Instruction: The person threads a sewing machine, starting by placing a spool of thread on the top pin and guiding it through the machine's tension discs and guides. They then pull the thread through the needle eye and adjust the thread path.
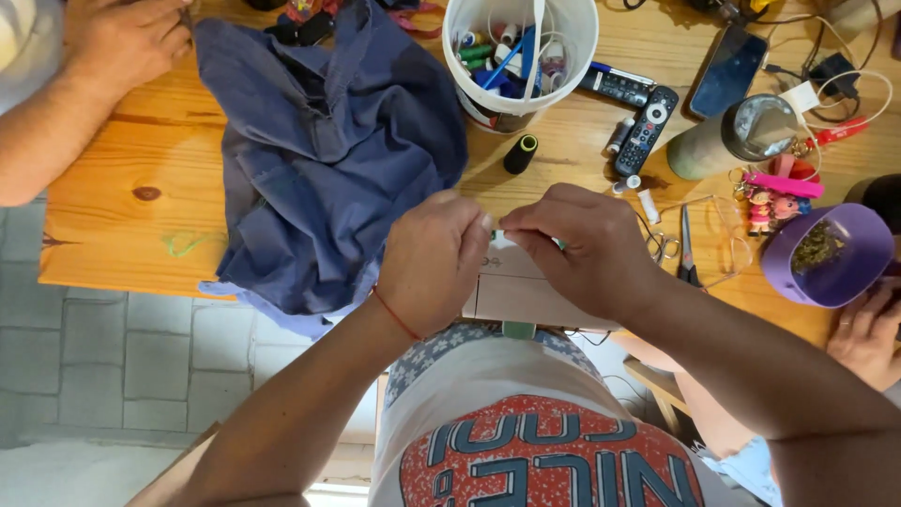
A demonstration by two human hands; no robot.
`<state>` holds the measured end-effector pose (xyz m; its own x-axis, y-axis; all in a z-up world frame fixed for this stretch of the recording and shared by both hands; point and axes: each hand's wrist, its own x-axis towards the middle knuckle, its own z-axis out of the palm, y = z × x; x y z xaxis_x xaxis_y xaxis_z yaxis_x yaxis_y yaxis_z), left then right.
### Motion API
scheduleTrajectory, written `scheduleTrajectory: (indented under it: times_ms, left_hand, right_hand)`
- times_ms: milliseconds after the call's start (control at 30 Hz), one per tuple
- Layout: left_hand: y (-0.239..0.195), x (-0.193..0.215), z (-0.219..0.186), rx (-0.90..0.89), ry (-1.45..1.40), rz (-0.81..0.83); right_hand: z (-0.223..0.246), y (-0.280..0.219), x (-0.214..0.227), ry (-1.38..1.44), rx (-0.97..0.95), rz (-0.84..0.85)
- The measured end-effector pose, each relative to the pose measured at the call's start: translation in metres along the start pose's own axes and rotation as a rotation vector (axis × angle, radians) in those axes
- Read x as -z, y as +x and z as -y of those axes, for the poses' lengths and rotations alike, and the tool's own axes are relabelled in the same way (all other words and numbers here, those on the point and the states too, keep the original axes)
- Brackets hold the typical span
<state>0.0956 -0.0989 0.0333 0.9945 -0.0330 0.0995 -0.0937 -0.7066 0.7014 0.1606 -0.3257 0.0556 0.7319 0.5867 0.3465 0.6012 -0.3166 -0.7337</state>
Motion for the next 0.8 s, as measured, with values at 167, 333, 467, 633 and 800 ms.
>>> scheduleTrajectory:
  times_ms: [167,333,467,633,800]
  left_hand:
    - [-0.017,-0.003,0.006,0.034,-0.022,0.048]
    - [-0.027,-0.001,0.025,-0.077,0.078,-0.160]
    - [-0.030,-0.003,0.036,-0.153,0.089,-0.227]
    - [-0.029,-0.004,0.037,-0.179,0.046,-0.206]
    - [-0.027,-0.004,0.037,-0.188,0.012,-0.189]
  right_hand:
    - [0.007,-0.006,-0.009,-0.009,-0.092,0.010]
    - [-0.010,-0.014,-0.013,-0.303,-0.054,0.020]
    - [-0.015,-0.022,-0.020,-0.353,-0.045,0.023]
    - [-0.015,-0.024,-0.023,-0.388,-0.121,0.020]
    - [-0.020,-0.028,-0.028,-0.365,-0.146,-0.007]
